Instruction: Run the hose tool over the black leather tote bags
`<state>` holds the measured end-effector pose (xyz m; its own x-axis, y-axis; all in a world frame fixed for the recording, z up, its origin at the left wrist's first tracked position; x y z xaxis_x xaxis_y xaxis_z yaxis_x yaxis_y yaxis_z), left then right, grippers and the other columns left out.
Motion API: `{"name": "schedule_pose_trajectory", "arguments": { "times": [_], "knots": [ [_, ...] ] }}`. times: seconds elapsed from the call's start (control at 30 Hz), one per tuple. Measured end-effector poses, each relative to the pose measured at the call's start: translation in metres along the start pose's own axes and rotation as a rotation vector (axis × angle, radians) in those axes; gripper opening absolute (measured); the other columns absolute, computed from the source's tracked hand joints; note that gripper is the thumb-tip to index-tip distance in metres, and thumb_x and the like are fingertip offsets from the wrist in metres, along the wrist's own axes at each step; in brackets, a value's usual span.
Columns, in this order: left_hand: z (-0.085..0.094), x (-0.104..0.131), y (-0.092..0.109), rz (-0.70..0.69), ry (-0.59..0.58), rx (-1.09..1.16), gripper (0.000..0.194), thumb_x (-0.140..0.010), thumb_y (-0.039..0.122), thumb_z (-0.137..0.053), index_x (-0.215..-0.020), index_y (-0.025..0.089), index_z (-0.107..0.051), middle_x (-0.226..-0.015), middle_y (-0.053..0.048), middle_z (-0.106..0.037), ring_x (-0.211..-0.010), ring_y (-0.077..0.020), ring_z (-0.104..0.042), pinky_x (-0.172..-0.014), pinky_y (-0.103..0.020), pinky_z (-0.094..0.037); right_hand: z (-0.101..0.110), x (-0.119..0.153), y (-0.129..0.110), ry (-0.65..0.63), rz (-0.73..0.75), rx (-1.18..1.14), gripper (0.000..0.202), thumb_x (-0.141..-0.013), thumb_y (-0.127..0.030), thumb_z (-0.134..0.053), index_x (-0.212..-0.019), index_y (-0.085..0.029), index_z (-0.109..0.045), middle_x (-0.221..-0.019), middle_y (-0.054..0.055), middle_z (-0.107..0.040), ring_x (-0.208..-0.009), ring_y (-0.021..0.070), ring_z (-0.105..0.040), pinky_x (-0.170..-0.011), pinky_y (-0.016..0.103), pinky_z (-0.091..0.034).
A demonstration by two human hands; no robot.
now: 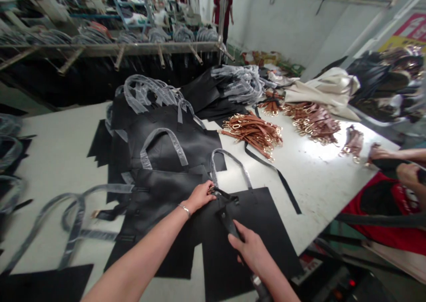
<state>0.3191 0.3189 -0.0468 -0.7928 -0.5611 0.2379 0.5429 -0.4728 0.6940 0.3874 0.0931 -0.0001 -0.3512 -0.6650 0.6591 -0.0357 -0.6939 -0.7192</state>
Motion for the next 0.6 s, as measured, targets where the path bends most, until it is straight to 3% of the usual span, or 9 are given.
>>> {"name": "schedule_pose_trajectory", "arguments": {
  "times": [0.37,0.5,0.6],
  "knots": [
    [-0.005,0.001,-0.004,0.009,0.000,0.028,0.035,-0.073,0.022,-0.075,-0.102,0.022,-0.056,-0.095,-0.003,-0.066,-0.091,-0.0210,-0.062,-0.078,-0.026,-0.042,-0.002,0.004,-0.002,-0.037,-0.016,0.068,0.060,-0.081,-0.036,-0.057,-0.138,-0.018,-0.050,-0.066,-0.004,-0.057,-0.040,0.0093,-0.054,-0.040,0.021,-0.043],
    [-0.007,0.002,-0.003,0.016,-0.006,0.050,0.034,-0.074,0.021,-0.074,-0.102,0.022,-0.055,-0.097,-0.004,-0.066,-0.094,-0.0222,-0.062,-0.080,-0.027,-0.041,-0.008,-0.003,-0.014,0.025,0.071,0.088,0.059,-0.081,-0.039,-0.058,-0.136,-0.017,-0.052,-0.069,-0.001,-0.062,-0.043,0.0108,-0.055,-0.043,0.023,-0.046],
    [-0.004,0.005,-0.001,0.030,-0.005,0.087,0.036,-0.075,0.021,-0.072,-0.105,0.021,-0.053,-0.098,-0.006,-0.066,-0.095,-0.0241,-0.062,-0.081,-0.029,-0.041,-0.013,0.007,-0.019,0.008,0.137,0.100,0.058,-0.081,-0.037,-0.059,-0.135,-0.018,-0.053,-0.076,0.000,-0.067,-0.047,0.0110,-0.056,-0.049,0.023,-0.048]
  ]
}}
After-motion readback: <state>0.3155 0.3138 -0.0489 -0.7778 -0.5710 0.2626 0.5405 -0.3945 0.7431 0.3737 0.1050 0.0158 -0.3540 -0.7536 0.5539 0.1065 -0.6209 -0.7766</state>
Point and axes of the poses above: each hand's wrist, its own x-axis away from the middle knuckle, its own z-axis out of the back of the hand, y = z × x, the point moved 6 cm from there along -x, towards the middle knuckle
